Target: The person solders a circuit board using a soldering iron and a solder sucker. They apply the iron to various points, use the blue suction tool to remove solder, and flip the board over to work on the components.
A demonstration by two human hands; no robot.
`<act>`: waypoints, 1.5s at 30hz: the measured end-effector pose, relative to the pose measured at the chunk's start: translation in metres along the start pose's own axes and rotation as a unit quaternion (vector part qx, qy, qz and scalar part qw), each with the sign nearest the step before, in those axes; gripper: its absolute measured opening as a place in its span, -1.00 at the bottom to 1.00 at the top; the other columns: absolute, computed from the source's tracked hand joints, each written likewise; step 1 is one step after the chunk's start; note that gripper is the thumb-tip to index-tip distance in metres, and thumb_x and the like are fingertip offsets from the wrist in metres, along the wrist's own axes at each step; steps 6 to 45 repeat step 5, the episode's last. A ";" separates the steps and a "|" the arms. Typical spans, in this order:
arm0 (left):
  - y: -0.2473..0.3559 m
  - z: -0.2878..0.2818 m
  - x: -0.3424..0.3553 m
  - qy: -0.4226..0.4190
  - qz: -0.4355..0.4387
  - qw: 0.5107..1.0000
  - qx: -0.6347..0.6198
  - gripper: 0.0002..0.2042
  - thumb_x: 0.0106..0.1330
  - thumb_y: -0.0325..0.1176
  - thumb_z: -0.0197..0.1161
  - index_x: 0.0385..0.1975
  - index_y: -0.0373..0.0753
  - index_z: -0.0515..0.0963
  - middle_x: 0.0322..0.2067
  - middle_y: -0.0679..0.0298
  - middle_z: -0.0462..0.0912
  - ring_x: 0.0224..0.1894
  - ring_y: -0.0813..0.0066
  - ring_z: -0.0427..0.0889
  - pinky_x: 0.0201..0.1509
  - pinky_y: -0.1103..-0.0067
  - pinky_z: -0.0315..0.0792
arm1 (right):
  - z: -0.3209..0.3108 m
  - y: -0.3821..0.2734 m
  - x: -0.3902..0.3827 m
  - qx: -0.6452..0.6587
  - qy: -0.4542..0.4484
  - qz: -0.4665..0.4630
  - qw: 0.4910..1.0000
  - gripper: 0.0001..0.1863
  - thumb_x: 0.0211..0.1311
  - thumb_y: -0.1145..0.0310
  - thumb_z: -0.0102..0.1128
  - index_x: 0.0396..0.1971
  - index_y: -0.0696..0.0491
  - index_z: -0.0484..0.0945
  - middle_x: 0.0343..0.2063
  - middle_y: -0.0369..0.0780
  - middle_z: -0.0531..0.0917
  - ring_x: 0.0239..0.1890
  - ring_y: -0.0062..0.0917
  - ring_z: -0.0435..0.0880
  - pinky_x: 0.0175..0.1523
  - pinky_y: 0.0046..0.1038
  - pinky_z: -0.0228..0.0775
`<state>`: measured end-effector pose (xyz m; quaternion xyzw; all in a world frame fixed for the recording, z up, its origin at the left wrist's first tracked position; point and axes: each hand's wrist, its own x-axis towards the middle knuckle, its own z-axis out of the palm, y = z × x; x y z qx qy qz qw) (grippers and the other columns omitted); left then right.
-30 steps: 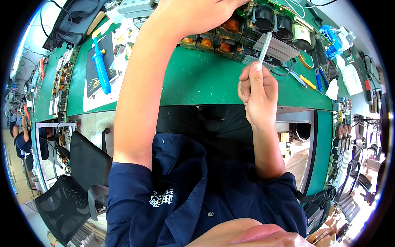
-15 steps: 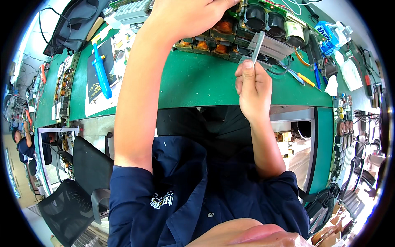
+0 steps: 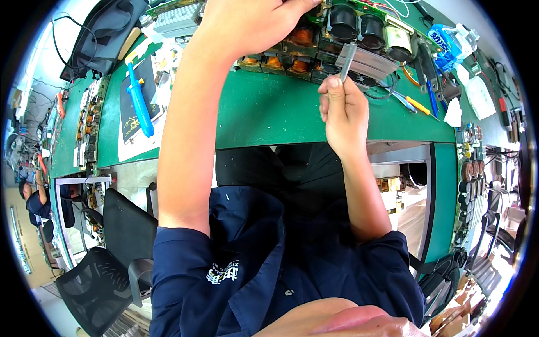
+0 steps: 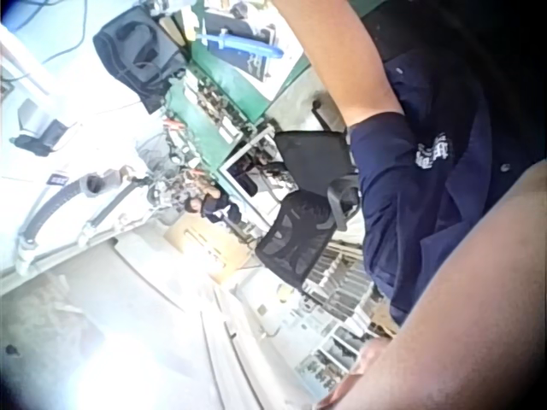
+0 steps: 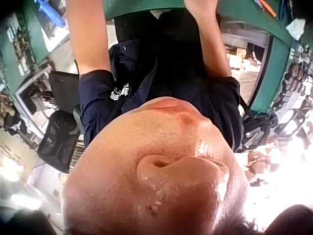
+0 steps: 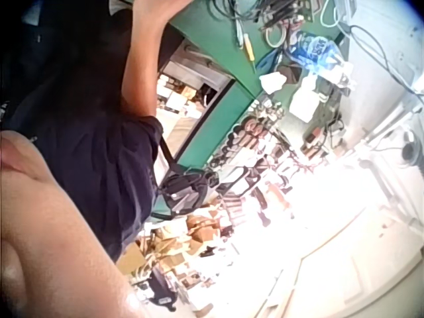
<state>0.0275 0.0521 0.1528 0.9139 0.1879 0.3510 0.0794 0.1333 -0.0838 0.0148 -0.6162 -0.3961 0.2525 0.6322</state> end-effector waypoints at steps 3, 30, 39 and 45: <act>0.000 -0.001 -0.001 -0.004 -0.002 1.000 -0.002 -0.80 0.22 -0.26 0.17 -0.47 -0.27 0.54 -0.60 0.02 0.54 -0.46 0.01 0.57 -0.39 0.34 0.40 | 0.001 0.002 0.004 -0.003 0.009 -0.006 1.000 -0.62 0.47 0.14 -0.06 -0.43 0.13 0.48 -0.73 -0.39 0.37 -0.67 -0.76 0.33 -0.54 -0.60 0.18; 0.000 -0.001 0.000 -0.005 0.003 1.000 -0.007 -0.80 0.22 -0.25 0.18 -0.47 -0.27 0.54 -0.59 0.02 0.55 -0.45 0.01 0.58 -0.38 0.34 0.41 | -0.001 0.003 0.006 -0.002 0.010 -0.010 1.000 -0.64 0.47 0.15 -0.06 -0.40 0.12 0.49 -0.72 -0.39 0.38 -0.67 -0.75 0.34 -0.54 -0.60 0.21; 0.000 -0.001 0.000 -0.005 0.003 1.000 -0.007 -0.80 0.22 -0.25 0.18 -0.47 -0.27 0.54 -0.59 0.02 0.55 -0.45 0.01 0.58 -0.38 0.34 0.41 | -0.001 0.003 0.006 -0.002 0.010 -0.010 1.000 -0.64 0.47 0.15 -0.06 -0.40 0.12 0.49 -0.72 -0.39 0.38 -0.67 -0.75 0.34 -0.54 -0.60 0.21; 0.000 -0.001 0.000 -0.005 0.003 1.000 -0.007 -0.80 0.22 -0.25 0.18 -0.47 -0.27 0.54 -0.59 0.02 0.55 -0.45 0.01 0.58 -0.38 0.34 0.41 | -0.001 0.003 0.006 -0.002 0.010 -0.010 1.000 -0.64 0.47 0.15 -0.06 -0.40 0.12 0.49 -0.72 -0.39 0.38 -0.67 -0.75 0.34 -0.54 -0.60 0.21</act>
